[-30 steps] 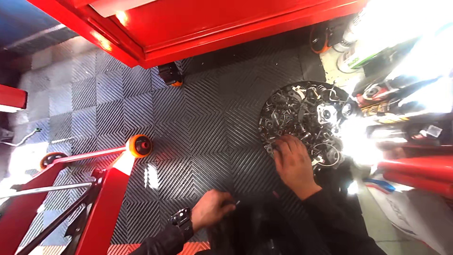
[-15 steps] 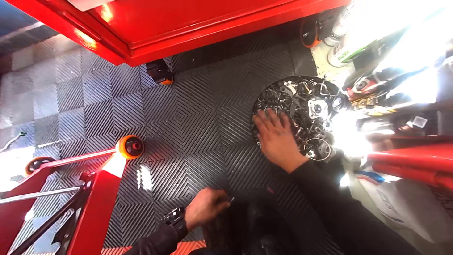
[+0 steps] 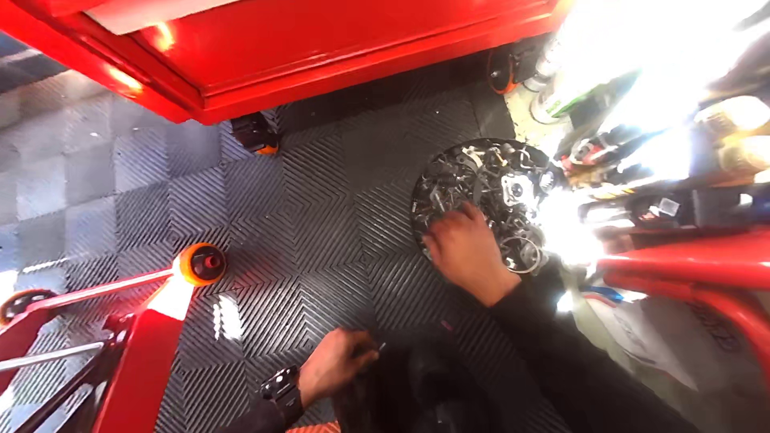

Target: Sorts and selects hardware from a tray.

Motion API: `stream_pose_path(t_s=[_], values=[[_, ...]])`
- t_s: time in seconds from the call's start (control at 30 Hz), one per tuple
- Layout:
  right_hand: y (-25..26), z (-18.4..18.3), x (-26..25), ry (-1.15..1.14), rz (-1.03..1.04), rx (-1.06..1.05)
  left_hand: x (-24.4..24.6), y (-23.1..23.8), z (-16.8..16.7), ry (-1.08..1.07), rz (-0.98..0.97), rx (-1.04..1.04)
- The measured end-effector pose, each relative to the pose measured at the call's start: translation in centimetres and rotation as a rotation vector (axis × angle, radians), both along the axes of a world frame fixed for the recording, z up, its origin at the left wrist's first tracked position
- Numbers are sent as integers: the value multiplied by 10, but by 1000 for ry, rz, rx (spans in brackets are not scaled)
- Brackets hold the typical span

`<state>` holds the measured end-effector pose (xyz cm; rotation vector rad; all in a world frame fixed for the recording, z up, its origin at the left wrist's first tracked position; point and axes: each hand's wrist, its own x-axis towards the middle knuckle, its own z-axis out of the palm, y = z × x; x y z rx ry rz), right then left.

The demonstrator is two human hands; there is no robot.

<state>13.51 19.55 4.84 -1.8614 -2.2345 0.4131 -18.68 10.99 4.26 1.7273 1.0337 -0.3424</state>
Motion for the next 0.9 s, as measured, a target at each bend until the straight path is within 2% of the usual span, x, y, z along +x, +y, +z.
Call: stream_pose_path(t_s=[0.07, 0.13, 0.2, 0.37, 0.53, 0.67, 0.9], values=[[18, 7, -1, -32, -26, -67, -1, -2, -2, 0, -7, 5], [20, -5, -2, -88, -62, -124, -1, -2, -1, -2, -8, 4], [2, -15, -9, -117, -79, -147, -2, 0, 1, -9, -2, 2], [-33, -6, -24, -169, -31, -233, -1, -2, 1, 3, 20, -6], [-11, -2, -8, 36, -133, -32, -1, 0, 2, 4, 26, 8], [-8, -29, 0, -11, -96, -83, 1, 1, 3, 10, 23, -8], [-29, -18, 6, 49, -32, -79, 3, 5, 4, 26, 40, -43]])
